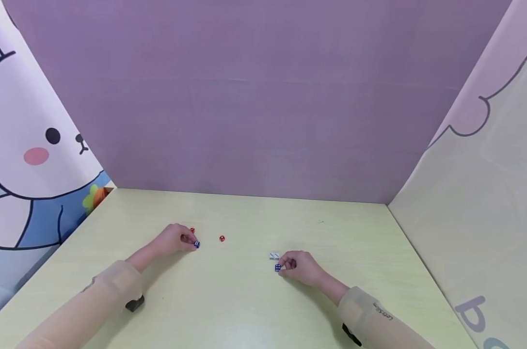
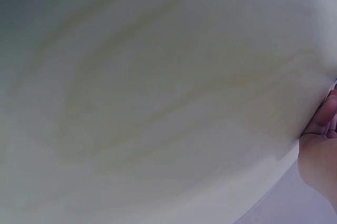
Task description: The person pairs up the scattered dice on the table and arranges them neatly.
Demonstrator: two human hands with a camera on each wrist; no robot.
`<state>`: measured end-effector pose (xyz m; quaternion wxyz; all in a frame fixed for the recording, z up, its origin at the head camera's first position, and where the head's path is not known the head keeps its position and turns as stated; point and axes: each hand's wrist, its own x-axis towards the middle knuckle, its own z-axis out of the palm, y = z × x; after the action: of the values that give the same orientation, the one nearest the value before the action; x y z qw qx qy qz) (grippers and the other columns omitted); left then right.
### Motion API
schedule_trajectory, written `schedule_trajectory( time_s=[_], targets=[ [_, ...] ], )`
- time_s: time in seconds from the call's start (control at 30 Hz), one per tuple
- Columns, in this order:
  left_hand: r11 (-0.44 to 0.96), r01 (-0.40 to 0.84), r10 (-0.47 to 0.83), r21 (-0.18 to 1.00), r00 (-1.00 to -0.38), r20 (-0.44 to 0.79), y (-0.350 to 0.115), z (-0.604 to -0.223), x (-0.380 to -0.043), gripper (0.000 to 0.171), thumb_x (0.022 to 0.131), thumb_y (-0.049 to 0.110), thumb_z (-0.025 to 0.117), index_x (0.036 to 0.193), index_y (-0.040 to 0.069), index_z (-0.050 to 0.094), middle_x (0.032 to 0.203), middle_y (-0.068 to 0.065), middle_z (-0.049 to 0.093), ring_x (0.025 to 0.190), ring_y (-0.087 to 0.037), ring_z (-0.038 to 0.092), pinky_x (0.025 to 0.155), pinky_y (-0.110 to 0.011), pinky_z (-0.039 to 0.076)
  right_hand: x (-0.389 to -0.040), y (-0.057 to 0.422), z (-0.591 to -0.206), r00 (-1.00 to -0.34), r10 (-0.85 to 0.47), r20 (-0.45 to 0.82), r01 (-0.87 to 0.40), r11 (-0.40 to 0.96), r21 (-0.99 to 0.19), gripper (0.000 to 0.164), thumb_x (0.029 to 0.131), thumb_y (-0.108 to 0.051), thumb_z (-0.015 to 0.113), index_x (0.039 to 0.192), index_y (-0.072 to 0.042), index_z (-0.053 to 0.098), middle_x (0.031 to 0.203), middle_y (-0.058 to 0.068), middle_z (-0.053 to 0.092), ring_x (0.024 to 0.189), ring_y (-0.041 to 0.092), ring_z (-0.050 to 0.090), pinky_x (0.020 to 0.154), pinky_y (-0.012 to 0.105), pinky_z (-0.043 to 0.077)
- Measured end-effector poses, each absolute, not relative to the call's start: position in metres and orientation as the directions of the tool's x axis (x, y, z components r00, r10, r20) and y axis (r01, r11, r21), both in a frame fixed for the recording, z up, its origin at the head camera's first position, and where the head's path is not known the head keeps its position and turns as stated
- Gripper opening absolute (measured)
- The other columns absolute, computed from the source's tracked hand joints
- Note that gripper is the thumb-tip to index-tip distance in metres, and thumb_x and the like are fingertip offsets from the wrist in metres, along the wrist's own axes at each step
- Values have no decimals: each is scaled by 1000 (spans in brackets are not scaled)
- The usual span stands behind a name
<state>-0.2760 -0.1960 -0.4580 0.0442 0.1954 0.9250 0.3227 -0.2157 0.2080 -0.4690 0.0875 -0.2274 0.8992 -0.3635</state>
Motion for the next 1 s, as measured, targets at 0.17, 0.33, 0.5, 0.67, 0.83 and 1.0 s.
schedule_trajectory(
  time_s=[0.17, 0.33, 0.5, 0.67, 0.83, 1.0],
  targets=[
    [718, 345, 408, 604, -912, 37, -185, -457, -268, 12, 74, 12, 80, 84, 10, 73, 76, 6, 66, 70, -7, 57, 68, -25, 48, -214, 208, -468, -884, -467, 1, -338, 638, -692, 15, 80, -18, 75, 91, -12, 67, 71, -5, 52, 62, 4, 43, 56, 17, 37],
    [709, 364, 425, 605, -904, 46, -176, -459, -261, 13, 73, 14, 81, 83, 12, 73, 76, 7, 68, 69, -5, 58, 68, -24, 49, -214, 207, -467, -886, -463, 0, -335, 641, -690, 15, 80, -17, 75, 91, -11, 67, 71, -5, 52, 63, 5, 44, 56, 17, 38],
    [696, 355, 422, 624, -905, 44, -164, -459, -249, 13, 72, 13, 81, 83, 13, 73, 75, 7, 67, 69, -5, 58, 67, -24, 49, -213, 206, -465, -885, -466, -1, -337, 640, -690, 14, 80, -15, 75, 91, -11, 66, 71, -5, 52, 63, 4, 44, 56, 17, 38],
    [667, 339, 420, 664, -907, 41, -147, -456, -238, 13, 71, 11, 81, 82, 10, 73, 74, 6, 67, 68, -6, 58, 66, -23, 48, -212, 205, -464, -884, -467, 0, -338, 639, -691, 15, 80, -15, 74, 92, -10, 66, 71, -4, 52, 63, 4, 43, 56, 17, 38],
    [666, 317, 411, 675, -911, 23, -124, -454, -231, 14, 70, 10, 82, 79, 10, 72, 72, 5, 65, 67, -7, 55, 64, -22, 46, -211, 205, -465, -887, -462, -4, -330, 641, -693, 16, 80, -17, 75, 92, -11, 67, 72, -4, 52, 63, 5, 44, 56, 17, 38],
    [672, 340, 427, 658, -904, 31, -102, -455, -228, 14, 70, 12, 83, 78, 10, 71, 70, 7, 63, 66, -7, 53, 65, -23, 44, -211, 205, -466, -891, -453, -10, -318, 642, -698, 16, 80, -18, 75, 92, -12, 67, 72, -5, 53, 63, 5, 44, 55, 17, 37]
  ],
)
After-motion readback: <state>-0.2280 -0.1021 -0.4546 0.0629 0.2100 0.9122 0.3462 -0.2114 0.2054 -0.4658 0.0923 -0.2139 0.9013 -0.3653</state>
